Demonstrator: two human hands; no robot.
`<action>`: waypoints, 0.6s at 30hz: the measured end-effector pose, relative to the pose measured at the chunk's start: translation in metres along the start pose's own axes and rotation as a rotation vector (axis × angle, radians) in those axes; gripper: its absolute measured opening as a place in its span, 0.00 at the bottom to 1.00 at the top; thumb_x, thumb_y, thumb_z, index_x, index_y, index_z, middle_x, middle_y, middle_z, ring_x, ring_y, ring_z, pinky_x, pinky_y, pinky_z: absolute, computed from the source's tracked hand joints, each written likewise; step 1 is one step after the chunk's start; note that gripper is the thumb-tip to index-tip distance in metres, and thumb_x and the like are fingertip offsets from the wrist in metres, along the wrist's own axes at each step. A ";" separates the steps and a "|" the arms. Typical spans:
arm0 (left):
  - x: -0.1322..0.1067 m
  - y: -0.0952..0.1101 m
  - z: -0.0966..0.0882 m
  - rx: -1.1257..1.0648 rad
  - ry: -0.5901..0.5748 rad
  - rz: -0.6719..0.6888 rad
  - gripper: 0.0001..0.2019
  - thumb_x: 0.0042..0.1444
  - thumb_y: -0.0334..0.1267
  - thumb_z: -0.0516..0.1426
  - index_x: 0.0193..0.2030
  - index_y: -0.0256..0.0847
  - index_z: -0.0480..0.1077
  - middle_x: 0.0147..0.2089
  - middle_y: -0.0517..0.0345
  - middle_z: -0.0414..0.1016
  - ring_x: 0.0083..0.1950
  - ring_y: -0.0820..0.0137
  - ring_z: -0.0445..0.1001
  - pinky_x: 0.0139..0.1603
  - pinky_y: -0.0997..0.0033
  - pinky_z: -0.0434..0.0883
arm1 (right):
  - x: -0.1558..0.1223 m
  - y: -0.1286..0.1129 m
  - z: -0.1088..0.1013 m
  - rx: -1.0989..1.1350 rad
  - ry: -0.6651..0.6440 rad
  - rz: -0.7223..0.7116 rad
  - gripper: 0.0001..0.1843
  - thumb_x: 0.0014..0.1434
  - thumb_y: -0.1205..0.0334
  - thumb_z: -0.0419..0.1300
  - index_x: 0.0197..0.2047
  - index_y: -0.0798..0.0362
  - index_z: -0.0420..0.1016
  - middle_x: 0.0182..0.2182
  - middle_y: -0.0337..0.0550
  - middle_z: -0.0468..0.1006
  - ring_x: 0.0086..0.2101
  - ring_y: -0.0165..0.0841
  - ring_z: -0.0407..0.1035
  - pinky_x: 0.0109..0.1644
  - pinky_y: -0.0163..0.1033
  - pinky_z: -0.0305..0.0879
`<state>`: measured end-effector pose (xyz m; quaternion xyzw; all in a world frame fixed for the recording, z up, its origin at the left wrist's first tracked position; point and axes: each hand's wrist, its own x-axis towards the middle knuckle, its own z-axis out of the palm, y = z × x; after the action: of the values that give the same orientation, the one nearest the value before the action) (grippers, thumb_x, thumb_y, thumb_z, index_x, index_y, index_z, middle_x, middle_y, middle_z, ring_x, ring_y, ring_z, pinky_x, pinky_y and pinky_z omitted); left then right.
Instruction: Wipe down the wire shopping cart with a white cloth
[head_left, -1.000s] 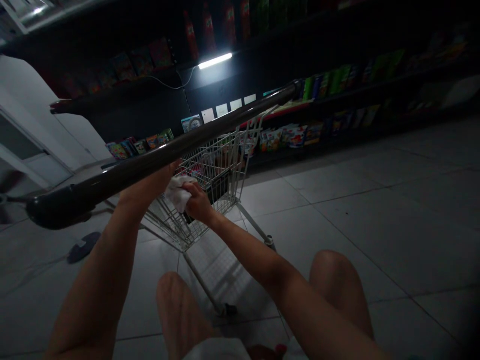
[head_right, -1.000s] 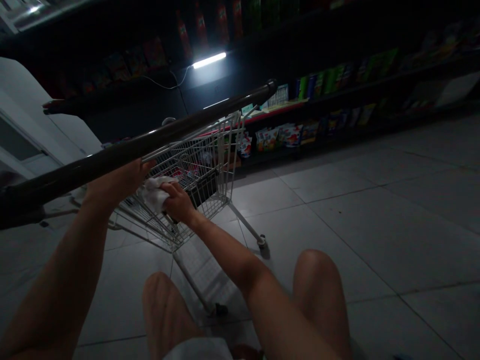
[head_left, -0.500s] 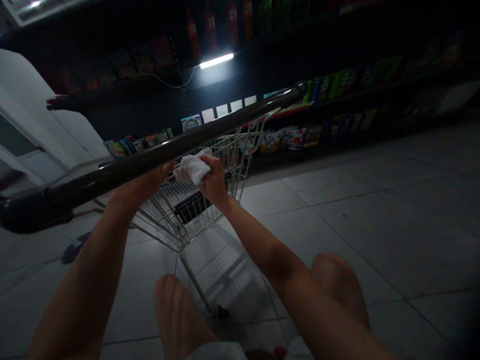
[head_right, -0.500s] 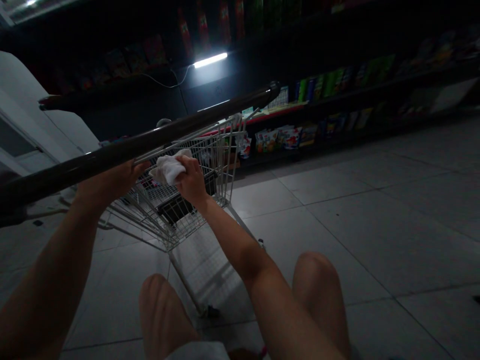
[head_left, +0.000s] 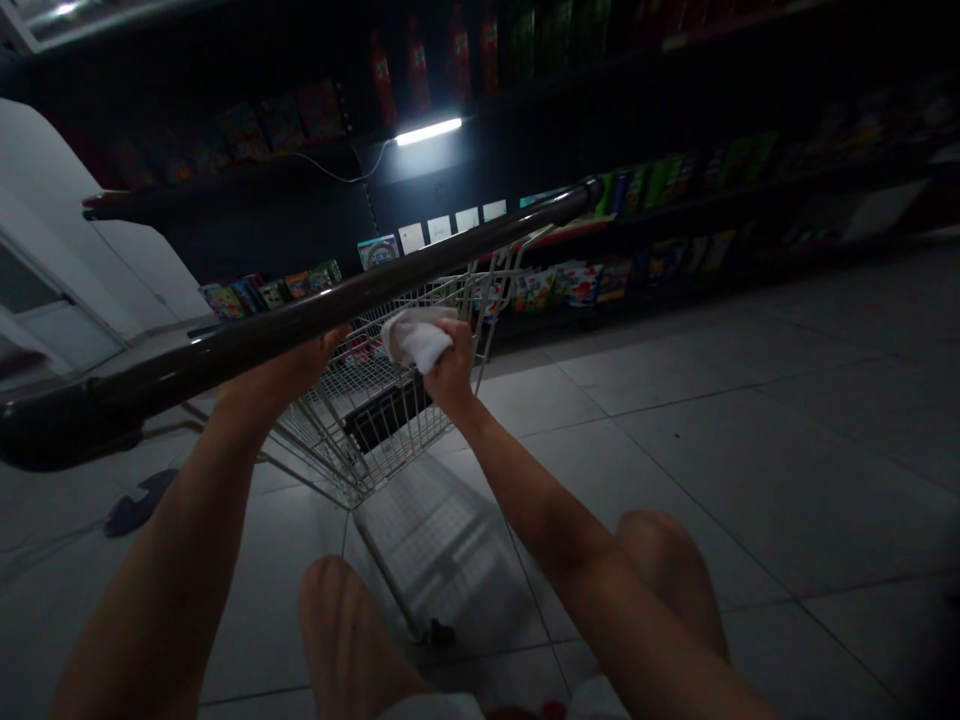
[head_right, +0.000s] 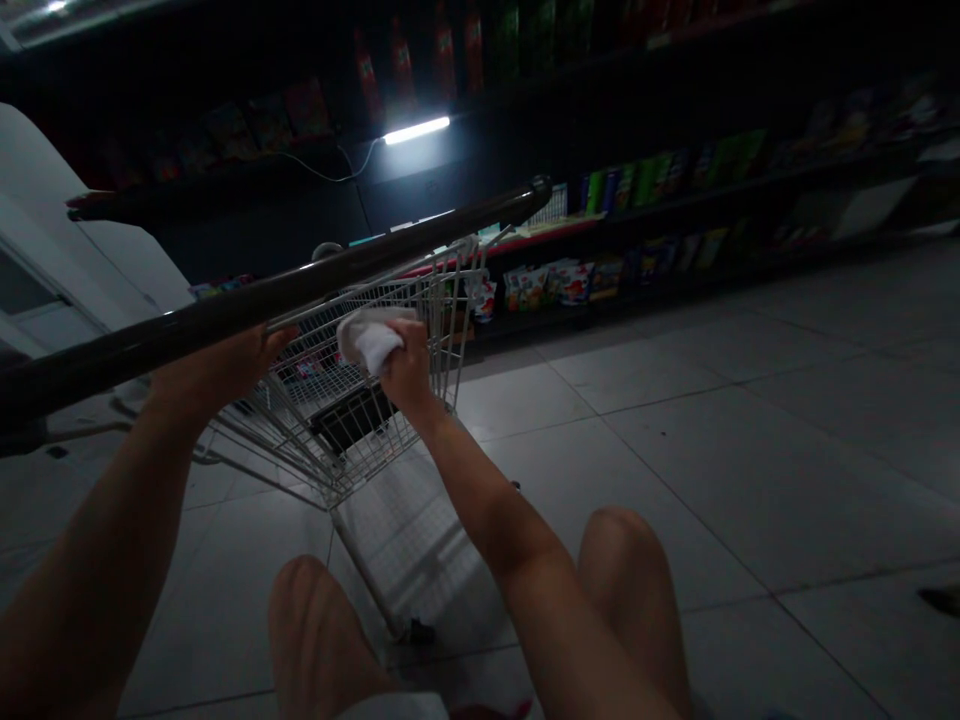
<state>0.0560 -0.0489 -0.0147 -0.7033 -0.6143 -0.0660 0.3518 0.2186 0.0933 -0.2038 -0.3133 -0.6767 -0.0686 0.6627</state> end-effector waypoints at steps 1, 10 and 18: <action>0.000 -0.001 0.001 0.005 0.001 0.002 0.31 0.68 0.58 0.40 0.60 0.40 0.72 0.47 0.40 0.80 0.49 0.51 0.76 0.51 0.54 0.68 | 0.013 -0.004 -0.001 0.014 0.035 -0.005 0.14 0.65 0.58 0.56 0.51 0.52 0.76 0.55 0.50 0.69 0.58 0.44 0.63 0.66 0.59 0.65; 0.003 -0.003 0.005 0.043 -0.009 0.015 0.33 0.69 0.59 0.38 0.58 0.39 0.73 0.45 0.40 0.79 0.51 0.49 0.76 0.52 0.52 0.69 | 0.034 -0.029 0.035 0.029 0.177 0.061 0.22 0.66 0.51 0.59 0.61 0.48 0.69 0.58 0.46 0.69 0.65 0.41 0.59 0.72 0.56 0.60; 0.002 -0.001 0.002 0.034 -0.035 -0.015 0.35 0.69 0.60 0.37 0.53 0.38 0.76 0.40 0.42 0.79 0.47 0.50 0.77 0.50 0.53 0.69 | 0.009 -0.010 0.022 0.099 -0.089 -0.159 0.13 0.67 0.59 0.56 0.52 0.48 0.77 0.54 0.44 0.77 0.54 0.36 0.70 0.67 0.48 0.67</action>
<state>0.0551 -0.0460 -0.0153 -0.6936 -0.6266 -0.0460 0.3523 0.1951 0.0996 -0.1943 -0.2283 -0.7307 -0.0733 0.6392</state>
